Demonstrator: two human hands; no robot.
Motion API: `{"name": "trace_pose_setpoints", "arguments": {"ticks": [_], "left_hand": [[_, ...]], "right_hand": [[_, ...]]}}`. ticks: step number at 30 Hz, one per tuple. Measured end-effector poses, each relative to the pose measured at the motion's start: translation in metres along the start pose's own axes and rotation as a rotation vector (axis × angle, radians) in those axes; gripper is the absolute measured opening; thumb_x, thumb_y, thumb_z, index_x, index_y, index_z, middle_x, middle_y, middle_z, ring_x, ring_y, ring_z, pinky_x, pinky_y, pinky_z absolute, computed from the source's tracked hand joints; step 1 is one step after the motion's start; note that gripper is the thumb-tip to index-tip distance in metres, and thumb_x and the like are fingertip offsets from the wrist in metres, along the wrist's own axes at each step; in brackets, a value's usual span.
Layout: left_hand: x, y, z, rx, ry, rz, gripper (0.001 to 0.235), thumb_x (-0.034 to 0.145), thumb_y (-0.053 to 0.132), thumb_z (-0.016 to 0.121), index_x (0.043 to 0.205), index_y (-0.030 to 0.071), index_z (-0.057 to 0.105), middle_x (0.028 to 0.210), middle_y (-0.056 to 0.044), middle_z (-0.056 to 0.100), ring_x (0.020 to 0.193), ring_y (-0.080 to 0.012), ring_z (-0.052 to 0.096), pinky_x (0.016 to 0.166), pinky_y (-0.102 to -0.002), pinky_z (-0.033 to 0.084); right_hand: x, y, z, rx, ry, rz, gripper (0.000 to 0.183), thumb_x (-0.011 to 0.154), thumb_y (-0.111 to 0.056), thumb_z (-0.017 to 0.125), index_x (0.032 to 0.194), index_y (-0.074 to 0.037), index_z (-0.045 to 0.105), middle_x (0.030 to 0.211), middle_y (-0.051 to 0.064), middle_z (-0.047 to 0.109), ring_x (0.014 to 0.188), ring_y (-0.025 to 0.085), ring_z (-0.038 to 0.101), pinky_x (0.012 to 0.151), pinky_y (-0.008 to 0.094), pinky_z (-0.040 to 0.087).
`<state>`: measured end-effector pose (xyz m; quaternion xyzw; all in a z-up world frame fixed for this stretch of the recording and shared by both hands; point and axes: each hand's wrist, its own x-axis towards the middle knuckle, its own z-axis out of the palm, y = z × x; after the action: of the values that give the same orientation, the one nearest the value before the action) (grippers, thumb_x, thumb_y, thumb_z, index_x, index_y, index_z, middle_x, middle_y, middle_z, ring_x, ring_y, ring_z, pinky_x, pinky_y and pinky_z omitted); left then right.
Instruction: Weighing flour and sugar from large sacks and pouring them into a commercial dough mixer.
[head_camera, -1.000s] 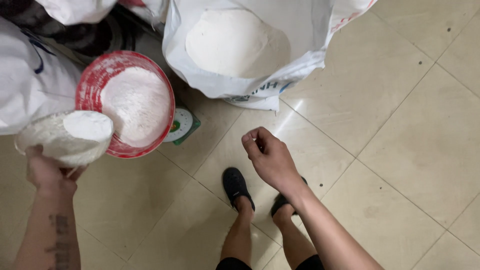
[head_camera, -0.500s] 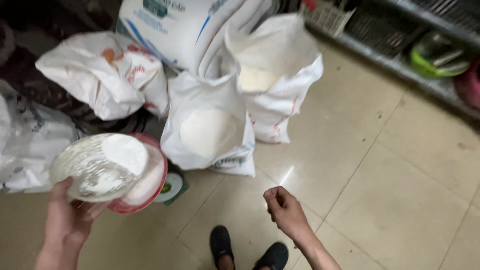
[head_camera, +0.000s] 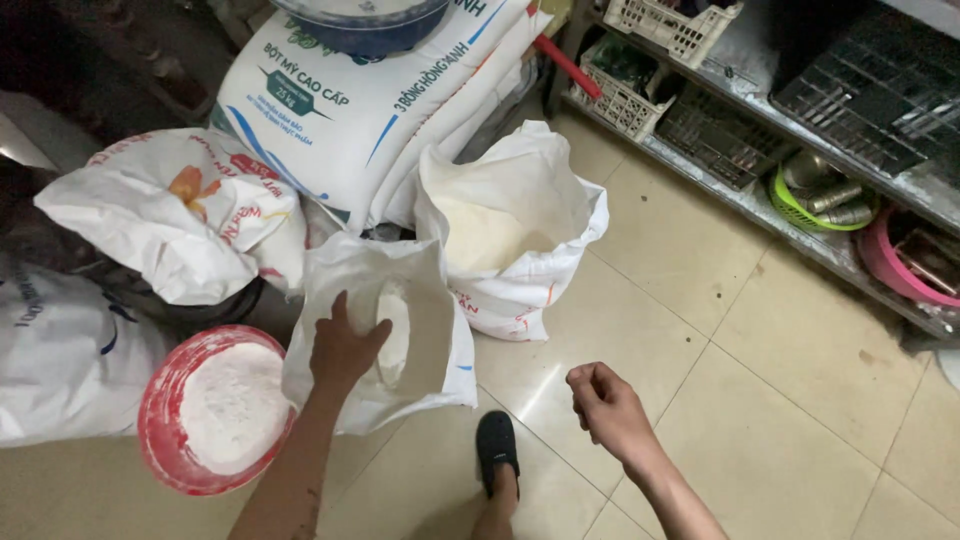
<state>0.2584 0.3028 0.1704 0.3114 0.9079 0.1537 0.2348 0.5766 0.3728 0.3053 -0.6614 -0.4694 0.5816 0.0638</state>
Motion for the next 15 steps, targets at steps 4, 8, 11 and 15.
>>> {"name": "trace_pose_setpoints", "arguments": {"ticks": [4,8,11,15], "left_hand": [[0.052,0.004,0.052,0.220,-0.198,-0.120,0.092,0.068,0.057,0.061,0.144,0.024,0.021,0.117,-0.018,0.039,0.099,-0.0346,0.049,0.078,-0.043,0.046],[0.089,0.014,0.075,0.077,-0.174,-0.297,0.089,0.064,0.051,0.066,0.141,0.027,0.028,0.122,-0.021,0.039,0.102,-0.0368,0.048,0.080,-0.045,0.045],[0.092,0.013,0.095,0.075,-0.114,-0.341,0.087,0.065,0.046,0.066,0.142,0.026,0.029,0.122,-0.022,0.036,0.102,-0.0377,0.046,0.079,-0.044,0.045],[0.084,0.023,0.069,0.124,-0.040,-0.348,0.086,0.065,0.046,0.064,0.141,0.023,0.031,0.123,-0.024,0.033,0.101,-0.0389,0.044,0.078,-0.043,0.046]], "right_hand": [[0.062,-0.015,-0.008,-0.065,0.019,0.066,0.025,0.093,-0.024,0.049,0.092,-0.003,0.063,0.064,0.007,0.051,0.057,0.015,0.049,0.046,0.026,0.037],[0.115,-0.021,-0.014,-0.044,0.041,0.095,0.022,0.094,-0.017,0.046,0.097,-0.001,0.062,0.064,0.008,0.050,0.056,0.016,0.047,0.047,0.027,0.037],[0.138,-0.021,-0.017,-0.035,0.033,0.120,0.021,0.094,-0.015,0.046,0.097,-0.002,0.062,0.063,0.008,0.050,0.054,0.016,0.046,0.043,0.027,0.035],[0.150,-0.044,-0.021,-0.034,-0.028,0.095,0.022,0.096,-0.016,0.045,0.097,-0.001,0.061,0.063,0.008,0.048,0.054,0.016,0.045,0.043,0.027,0.035]]}}
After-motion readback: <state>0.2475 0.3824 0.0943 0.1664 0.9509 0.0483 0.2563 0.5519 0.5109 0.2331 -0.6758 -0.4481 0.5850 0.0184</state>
